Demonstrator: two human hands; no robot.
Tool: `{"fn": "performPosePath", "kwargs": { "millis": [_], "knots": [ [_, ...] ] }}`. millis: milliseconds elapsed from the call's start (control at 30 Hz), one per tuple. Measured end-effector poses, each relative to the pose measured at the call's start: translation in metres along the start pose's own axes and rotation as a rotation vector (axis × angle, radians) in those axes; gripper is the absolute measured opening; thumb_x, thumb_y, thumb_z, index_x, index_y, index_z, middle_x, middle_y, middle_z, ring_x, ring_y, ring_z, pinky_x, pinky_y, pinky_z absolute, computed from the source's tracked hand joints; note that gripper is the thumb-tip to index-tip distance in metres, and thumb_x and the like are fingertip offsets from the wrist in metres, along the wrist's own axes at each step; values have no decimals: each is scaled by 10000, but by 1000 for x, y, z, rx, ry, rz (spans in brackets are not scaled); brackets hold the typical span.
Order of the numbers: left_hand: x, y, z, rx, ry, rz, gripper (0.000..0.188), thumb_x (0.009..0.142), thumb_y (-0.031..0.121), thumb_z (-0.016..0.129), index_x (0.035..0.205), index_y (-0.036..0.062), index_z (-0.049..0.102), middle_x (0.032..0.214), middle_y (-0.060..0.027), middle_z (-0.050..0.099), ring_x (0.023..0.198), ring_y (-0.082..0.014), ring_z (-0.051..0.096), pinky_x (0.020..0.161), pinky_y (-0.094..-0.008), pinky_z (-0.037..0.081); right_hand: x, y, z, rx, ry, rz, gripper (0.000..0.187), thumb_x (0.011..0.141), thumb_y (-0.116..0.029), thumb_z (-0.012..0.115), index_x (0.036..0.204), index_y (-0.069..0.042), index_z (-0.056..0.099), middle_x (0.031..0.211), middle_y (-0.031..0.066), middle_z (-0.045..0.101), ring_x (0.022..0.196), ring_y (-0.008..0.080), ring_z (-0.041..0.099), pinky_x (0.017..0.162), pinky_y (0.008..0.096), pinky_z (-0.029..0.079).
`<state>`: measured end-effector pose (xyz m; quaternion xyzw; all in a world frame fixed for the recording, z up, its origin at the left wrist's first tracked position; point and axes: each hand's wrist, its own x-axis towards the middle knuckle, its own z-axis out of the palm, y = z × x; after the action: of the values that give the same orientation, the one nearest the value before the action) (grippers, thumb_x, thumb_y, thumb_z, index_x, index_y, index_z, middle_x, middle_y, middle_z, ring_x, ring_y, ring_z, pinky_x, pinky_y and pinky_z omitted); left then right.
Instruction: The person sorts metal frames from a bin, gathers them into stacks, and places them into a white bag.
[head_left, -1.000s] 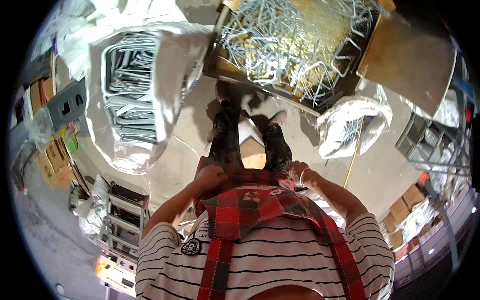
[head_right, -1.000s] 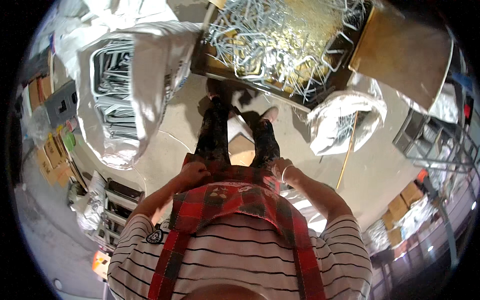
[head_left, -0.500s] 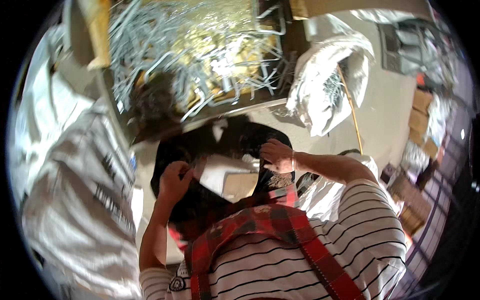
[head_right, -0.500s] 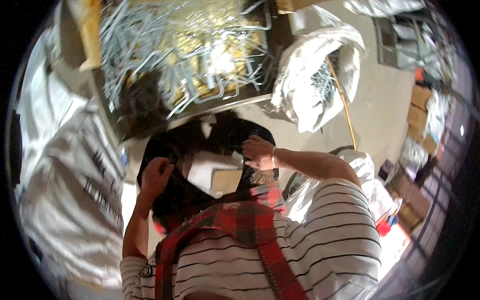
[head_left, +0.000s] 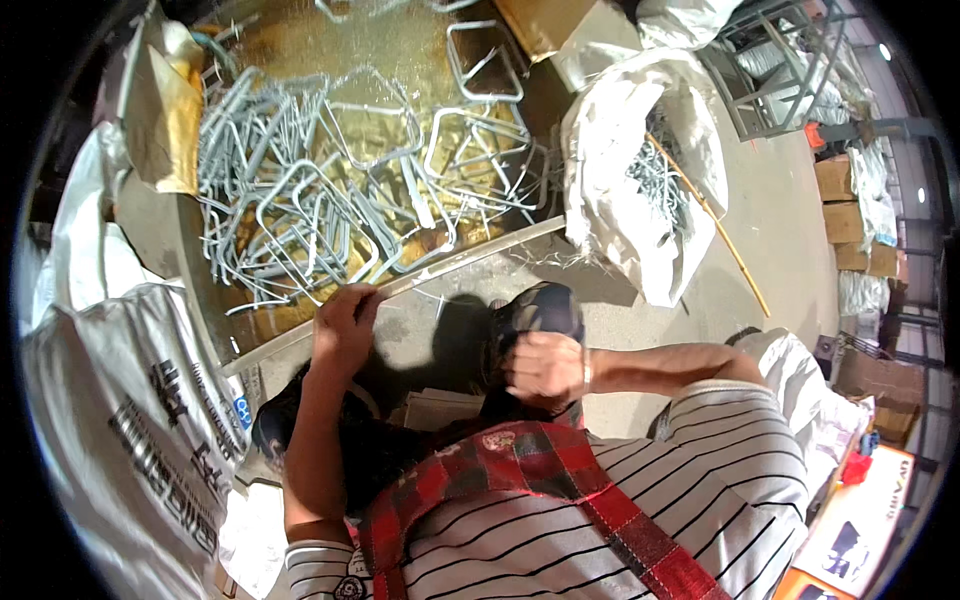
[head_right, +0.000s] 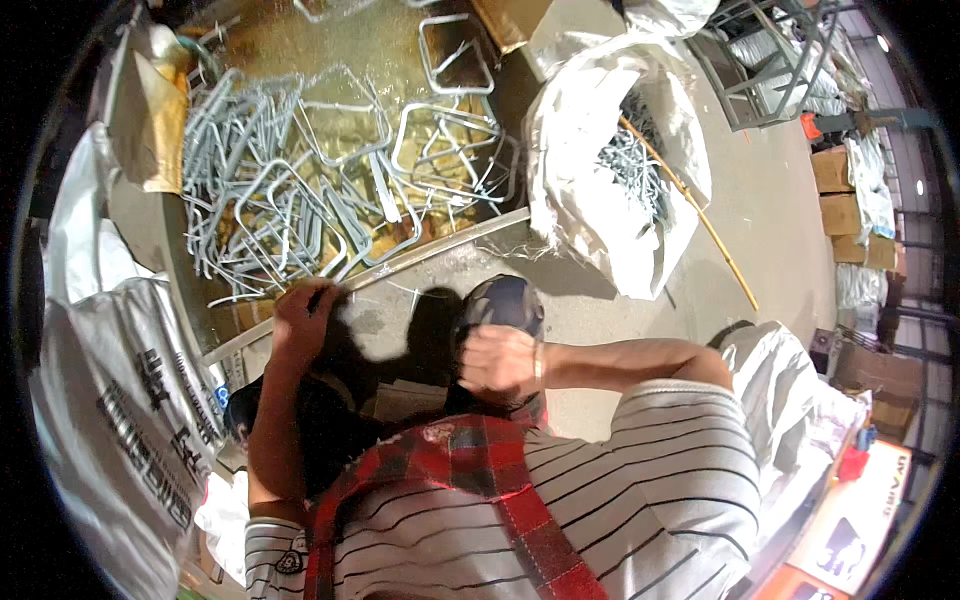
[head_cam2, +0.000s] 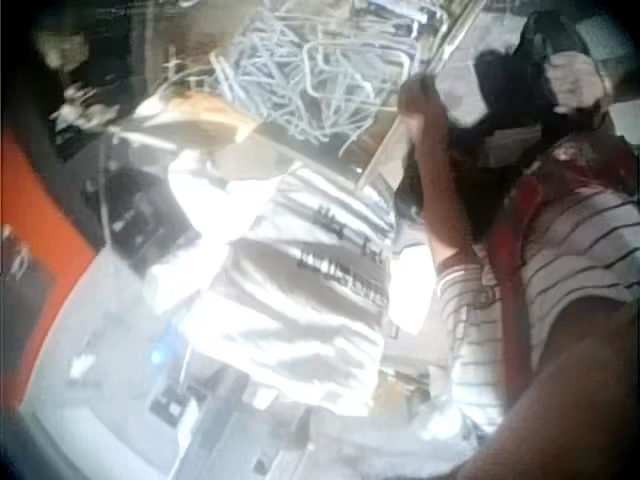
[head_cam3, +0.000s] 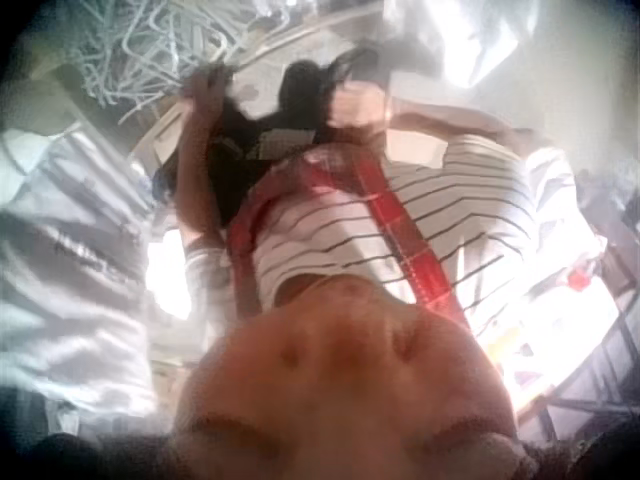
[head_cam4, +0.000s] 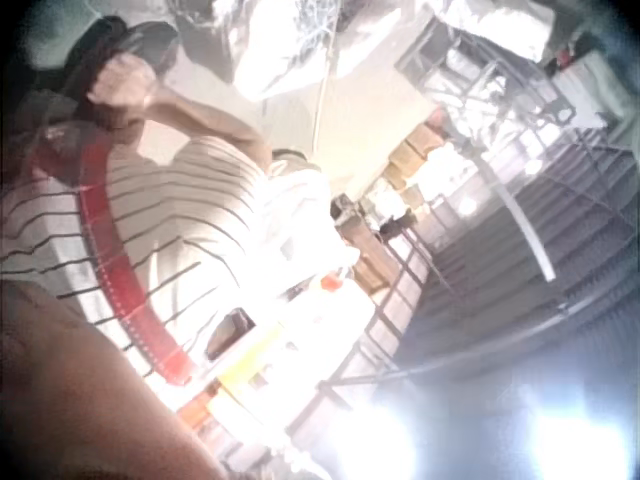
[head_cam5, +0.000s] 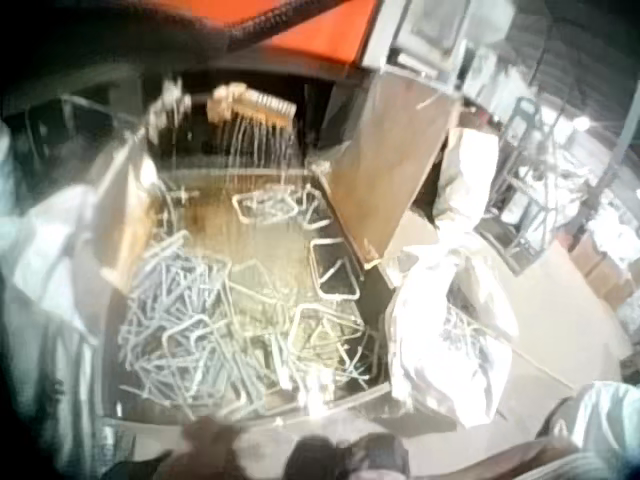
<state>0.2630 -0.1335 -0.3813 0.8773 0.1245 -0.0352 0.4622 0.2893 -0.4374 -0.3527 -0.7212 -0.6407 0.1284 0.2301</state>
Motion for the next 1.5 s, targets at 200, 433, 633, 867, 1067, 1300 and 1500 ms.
{"fn": "performPosePath", "kwargs": {
  "millis": [200, 433, 633, 867, 1067, 1300, 1500],
  "knots": [
    [-14, 4, 15, -5, 165, -14, 242, 757, 190, 614, 694, -35, 552, 542, -107, 506, 509, -126, 425, 516, -294, 385, -5, -12, -42, -78, 573, 246, 216, 751, -117, 550, 936, -16, 507, 926, 140, 522, 890, 292, 519, 771, 359, 442],
    [-40, 1, 2, 120, 245, -54, 412, 805, 264, 581, 554, -22, 424, 483, -12, 321, 507, -87, 283, 464, -265, 296, -137, 85, -79, 3, 933, 1068, 421, 790, -309, 542, 1010, 50, 528, 920, 208, 582, 852, 288, 570, 764, 339, 441],
    [-33, 50, 23, -78, 103, 17, 260, 814, 210, 572, 687, -14, 541, 554, 39, 412, 549, -47, 361, 496, -220, 328, -201, 247, -71, 382, 1084, 1398, 518, 784, -405, 521, 1030, 51, 529, 817, 108, 569, 725, 160, 533, 606, 285, 447],
    [35, 173, 122, 245, -291, 667, 270, 737, 122, 617, 979, 18, 559, 1017, -137, 541, 970, -249, 493, 836, -331, 401, -75, 307, -92, 4, 563, 946, 503, 832, -388, 445, 1138, 10, 473, 1144, 228, 482, 1038, 305, 483, 884, 324, 371],
    [90, 208, 238, 462, -465, 1230, 462, 685, 24, 552, 1139, 20, 472, 1242, -158, 409, 1232, -279, 290, 1032, -393, 217, -167, 287, -123, 108, 1132, 1041, 293, 750, -208, 563, 970, -14, 580, 927, 171, 600, 836, 294, 580, 780, 347, 438],
    [108, 230, 322, 866, -503, 1377, 533, 720, 94, 510, 1241, 86, 398, 1125, -130, 481, 1133, -252, 395, 949, -382, 295, -361, 265, -121, -560, 351, 2013, 886, 550, -386, 756, 1243, -33, 332, 1239, 126, 431, 1153, 266, 406, 958, 475, 282],
    [130, 223, 320, 844, -719, 1052, 222, 738, 71, 494, 937, 109, 586, 727, -45, 573, 749, -202, 578, 711, -355, 432, -406, 289, -102, -188, 254, 1985, 502, 663, -319, 644, 1078, -68, 514, 1028, 155, 577, 958, 301, 549, 811, 383, 436]
  ]
}}
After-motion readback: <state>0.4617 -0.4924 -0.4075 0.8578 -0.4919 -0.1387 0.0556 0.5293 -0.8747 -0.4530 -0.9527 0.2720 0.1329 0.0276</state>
